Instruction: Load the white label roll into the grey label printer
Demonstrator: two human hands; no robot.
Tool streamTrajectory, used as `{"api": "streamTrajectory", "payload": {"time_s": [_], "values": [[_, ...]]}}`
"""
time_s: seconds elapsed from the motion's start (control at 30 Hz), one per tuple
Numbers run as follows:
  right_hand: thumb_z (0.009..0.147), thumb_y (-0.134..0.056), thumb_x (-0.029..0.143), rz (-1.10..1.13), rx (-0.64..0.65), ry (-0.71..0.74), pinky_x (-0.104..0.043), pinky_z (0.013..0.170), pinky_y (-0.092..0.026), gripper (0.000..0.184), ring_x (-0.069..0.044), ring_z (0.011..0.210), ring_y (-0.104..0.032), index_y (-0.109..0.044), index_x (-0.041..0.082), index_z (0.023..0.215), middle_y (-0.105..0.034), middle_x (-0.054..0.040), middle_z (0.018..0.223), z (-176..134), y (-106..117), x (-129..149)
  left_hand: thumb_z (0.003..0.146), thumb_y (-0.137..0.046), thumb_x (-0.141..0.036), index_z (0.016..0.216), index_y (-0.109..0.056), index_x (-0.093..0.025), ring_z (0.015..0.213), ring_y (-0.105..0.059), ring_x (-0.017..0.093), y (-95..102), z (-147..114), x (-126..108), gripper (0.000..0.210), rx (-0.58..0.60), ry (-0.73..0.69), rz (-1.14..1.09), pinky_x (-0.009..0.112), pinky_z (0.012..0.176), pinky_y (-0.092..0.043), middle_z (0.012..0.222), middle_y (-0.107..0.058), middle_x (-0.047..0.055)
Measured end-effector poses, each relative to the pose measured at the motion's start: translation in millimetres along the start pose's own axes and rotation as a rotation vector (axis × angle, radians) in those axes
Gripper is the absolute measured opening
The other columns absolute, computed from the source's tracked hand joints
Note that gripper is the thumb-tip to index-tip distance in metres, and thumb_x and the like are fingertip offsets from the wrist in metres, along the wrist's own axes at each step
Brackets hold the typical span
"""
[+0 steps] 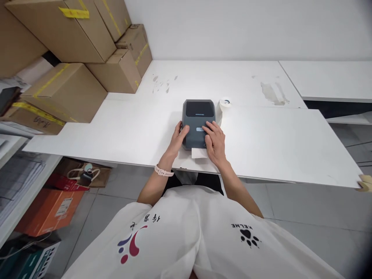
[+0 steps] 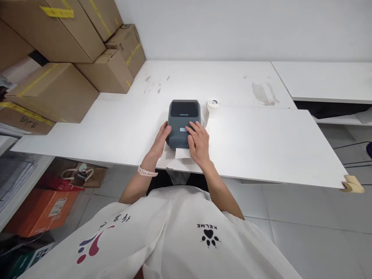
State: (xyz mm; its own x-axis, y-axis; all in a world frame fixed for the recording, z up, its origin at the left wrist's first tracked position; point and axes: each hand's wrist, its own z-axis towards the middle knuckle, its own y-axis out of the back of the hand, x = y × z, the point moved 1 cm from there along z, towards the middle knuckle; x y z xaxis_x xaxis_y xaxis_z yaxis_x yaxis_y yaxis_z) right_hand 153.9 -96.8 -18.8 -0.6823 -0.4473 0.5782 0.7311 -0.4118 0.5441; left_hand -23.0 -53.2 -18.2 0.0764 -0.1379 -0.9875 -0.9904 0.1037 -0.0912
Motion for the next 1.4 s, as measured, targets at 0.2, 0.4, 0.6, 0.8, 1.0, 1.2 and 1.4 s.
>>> {"api": "streamTrajectory", "payload": {"time_s": [0.2,0.4,0.6,0.8,1.0,1.2,1.4], "values": [[0.106,-0.033,0.03,-0.008,-0.083,0.043,-0.052,0.119,-0.038,0.04,-0.024,0.147,-0.043,-0.055,0.025,0.14,-0.06,-0.0095,0.145,-5,-11,-6,0.082,-0.071,-0.051,0.149,-0.041,-0.025,0.143,-0.048,0.032,-13.2,1,6,0.078,-0.034,-0.029,-0.051,0.044,0.116,-0.043,0.157,-0.048,0.011],[0.105,-0.036,0.028,-0.012,-0.139,0.083,-0.051,0.117,-0.041,0.037,-0.024,0.144,-0.047,-0.057,0.026,0.135,-0.063,-0.0088,0.14,-5,-14,-11,0.08,-0.073,-0.052,0.133,-0.056,-0.022,0.128,-0.059,0.03,-5.8,9,3,0.064,0.022,-0.151,0.009,0.042,0.108,-0.049,0.138,-0.064,0.011],[0.105,-0.036,0.03,-0.018,-0.123,0.054,-0.052,0.115,-0.043,0.036,-0.025,0.143,-0.048,-0.055,0.025,0.135,-0.064,-0.0102,0.139,-5,-12,-7,0.086,-0.064,-0.056,0.126,-0.057,-0.023,0.117,-0.06,0.023,-5.8,-24,14,0.052,-0.232,-0.123,0.145,0.034,0.094,-0.05,0.135,-0.062,0.011],[0.104,-0.035,0.035,0.029,-0.091,-0.024,-0.054,0.116,-0.04,0.034,-0.026,0.145,-0.046,-0.059,0.025,0.126,-0.064,-0.0114,0.14,-4,-9,-2,0.091,-0.048,-0.063,0.063,-0.056,-0.021,0.059,-0.045,0.013,-11.5,-72,33,0.051,-0.188,0.004,0.208,0.029,0.061,-0.039,0.06,-0.051,0.0],[0.105,-0.032,0.036,0.011,-0.052,-0.011,-0.054,0.116,-0.039,0.04,-0.026,0.145,-0.045,-0.057,0.028,0.134,-0.061,-0.0093,0.143,-5,-8,-5,0.075,-0.069,-0.057,0.061,-0.064,-0.018,0.045,-0.031,0.006,-22.7,-68,16,0.042,0.256,0.285,0.03,0.027,0.05,-0.02,0.049,-0.047,-0.004],[0.105,-0.035,0.035,-0.141,0.003,-0.016,-0.051,0.117,-0.035,0.037,-0.025,0.143,-0.047,-0.066,0.029,0.125,-0.062,-0.0068,0.143,-2,-3,4,0.08,-0.065,-0.046,0.063,-0.065,-0.018,0.048,-0.036,0.008,-18.8,-66,11,0.033,0.228,0.167,0.248,0.027,0.052,-0.028,0.049,-0.047,-0.005],[0.103,-0.047,0.04,-0.279,-0.015,-0.065,-0.058,0.122,-0.018,0.025,-0.028,0.139,-0.051,-0.071,0.031,0.109,-0.067,-0.0036,0.137,10,-3,19,0.086,-0.059,-0.056,0.06,-0.063,-0.019,0.05,-0.042,0.01,-11.5,-65,5,0.046,0.234,0.056,0.335,0.027,0.054,-0.032,0.05,-0.049,-0.003]]}}
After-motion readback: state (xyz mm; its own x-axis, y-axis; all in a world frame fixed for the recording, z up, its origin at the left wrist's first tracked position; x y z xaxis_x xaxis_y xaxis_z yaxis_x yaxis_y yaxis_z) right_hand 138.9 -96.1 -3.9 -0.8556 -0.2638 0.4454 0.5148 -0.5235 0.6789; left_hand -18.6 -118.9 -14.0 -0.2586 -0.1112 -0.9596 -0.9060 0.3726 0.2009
